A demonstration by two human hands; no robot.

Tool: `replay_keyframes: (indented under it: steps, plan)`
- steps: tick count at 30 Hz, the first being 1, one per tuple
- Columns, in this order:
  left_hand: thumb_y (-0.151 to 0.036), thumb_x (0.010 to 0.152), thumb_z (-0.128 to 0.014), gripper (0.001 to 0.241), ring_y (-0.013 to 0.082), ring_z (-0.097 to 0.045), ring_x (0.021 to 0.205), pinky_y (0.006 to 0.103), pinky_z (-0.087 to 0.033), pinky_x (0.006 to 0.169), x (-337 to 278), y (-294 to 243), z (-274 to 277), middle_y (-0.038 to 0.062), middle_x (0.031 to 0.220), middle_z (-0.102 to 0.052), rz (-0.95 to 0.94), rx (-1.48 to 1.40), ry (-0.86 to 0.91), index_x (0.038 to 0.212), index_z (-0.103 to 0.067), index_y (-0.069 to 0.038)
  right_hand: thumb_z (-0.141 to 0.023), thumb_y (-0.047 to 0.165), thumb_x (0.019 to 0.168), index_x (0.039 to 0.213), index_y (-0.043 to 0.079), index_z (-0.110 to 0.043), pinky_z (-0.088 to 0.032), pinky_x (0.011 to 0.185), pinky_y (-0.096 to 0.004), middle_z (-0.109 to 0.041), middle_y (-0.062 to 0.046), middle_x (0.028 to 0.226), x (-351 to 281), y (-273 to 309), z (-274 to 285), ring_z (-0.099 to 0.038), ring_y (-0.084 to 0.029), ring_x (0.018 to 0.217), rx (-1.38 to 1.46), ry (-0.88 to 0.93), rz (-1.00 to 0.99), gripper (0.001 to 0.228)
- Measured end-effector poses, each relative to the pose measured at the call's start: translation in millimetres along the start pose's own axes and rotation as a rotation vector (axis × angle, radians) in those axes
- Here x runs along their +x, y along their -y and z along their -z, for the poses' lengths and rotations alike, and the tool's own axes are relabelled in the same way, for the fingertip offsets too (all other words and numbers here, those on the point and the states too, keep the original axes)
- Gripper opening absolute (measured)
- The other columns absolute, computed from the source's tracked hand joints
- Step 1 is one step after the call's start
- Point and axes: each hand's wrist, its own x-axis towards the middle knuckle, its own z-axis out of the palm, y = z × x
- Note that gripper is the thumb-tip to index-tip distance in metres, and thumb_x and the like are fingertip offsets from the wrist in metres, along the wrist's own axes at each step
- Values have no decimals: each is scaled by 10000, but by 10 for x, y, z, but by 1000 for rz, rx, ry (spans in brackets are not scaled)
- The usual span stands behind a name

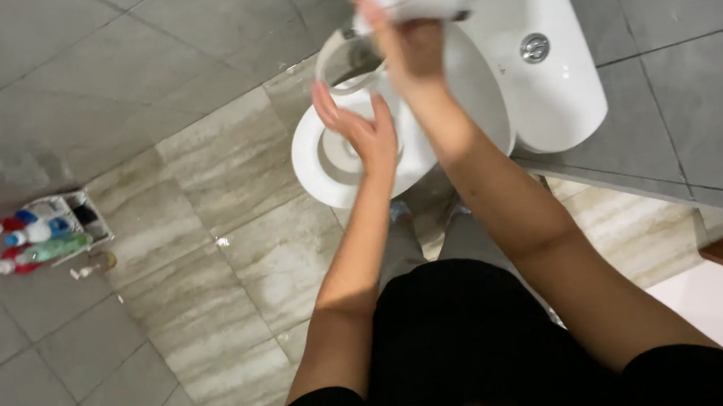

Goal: The person uses a handheld bidet sprayer to clean the toilet bowl, seat, and surrounding floor area. They lift the toilet lid to spray the interior and exterior surfaces, then rinse the sprayer nozzle and their hands before placing the sprayer back in its holder.

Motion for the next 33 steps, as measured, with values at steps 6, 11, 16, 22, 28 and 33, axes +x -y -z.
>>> replay_keyframes:
  steps: [6, 11, 16, 22, 28, 33]
  plan:
    - [-213, 1040, -595, 740, 336, -283, 1573, 456, -227, 1323, 492, 615, 136, 228, 1659, -305, 19, -45, -135, 1634, -223, 26, -743, 94, 1028, 1455, 108, -488, -518, 1146, -405, -635, -93, 1434, -534, 397, -1166, -634, -240, 1328, -409, 478, 163, 497]
    - [-295, 1005, -617, 721, 350, -375, 1464, 460, -313, 1227, 698, 427, 636, 224, 1570, -381, 99, -907, -169, 1559, -290, 30, -684, 85, 982, 1594, 165, -423, -359, 1256, -508, -545, -69, 1552, -1056, 298, -1573, -511, -273, 1432, -922, 946, 437, 671]
    - [-376, 969, -640, 717, 365, -466, 1353, 466, -400, 1131, 832, 301, 1211, 220, 1481, -456, 4, -1743, -202, 1483, -355, 35, -772, 176, 941, 1558, 199, -450, -345, 1171, -505, -533, -104, 1545, -656, 309, -1856, -519, -314, 1354, -772, 1293, 500, 697]
    - [-209, 1006, -662, 321, 176, -548, 836, 341, -509, 808, 859, 577, 1067, 109, 1022, -586, 182, -1022, -143, 1164, -547, 45, -809, 204, 935, 1433, 32, -543, -505, 990, -399, -637, -129, 1327, 215, 424, -2241, -612, -240, 1196, -172, 1761, -69, 590]
    - [-179, 968, -704, 246, 192, -633, 868, 378, -559, 828, 916, 95, 946, 124, 996, -665, 202, -635, -113, 1085, -645, 29, -691, 297, 873, 1035, 50, -718, -536, 573, -373, -675, -72, 778, 348, 465, -1993, -656, -198, 663, -582, 1892, -671, 297]
    - [-211, 977, -653, 288, 184, -654, 1016, 370, -556, 892, 801, 376, 463, 94, 1098, -701, 141, -321, -544, 1181, -625, -10, -723, 420, 910, 1023, 56, -733, -566, 632, -348, -701, -60, 811, -89, 8, -1644, -683, -169, 732, -684, 1743, -476, 382]
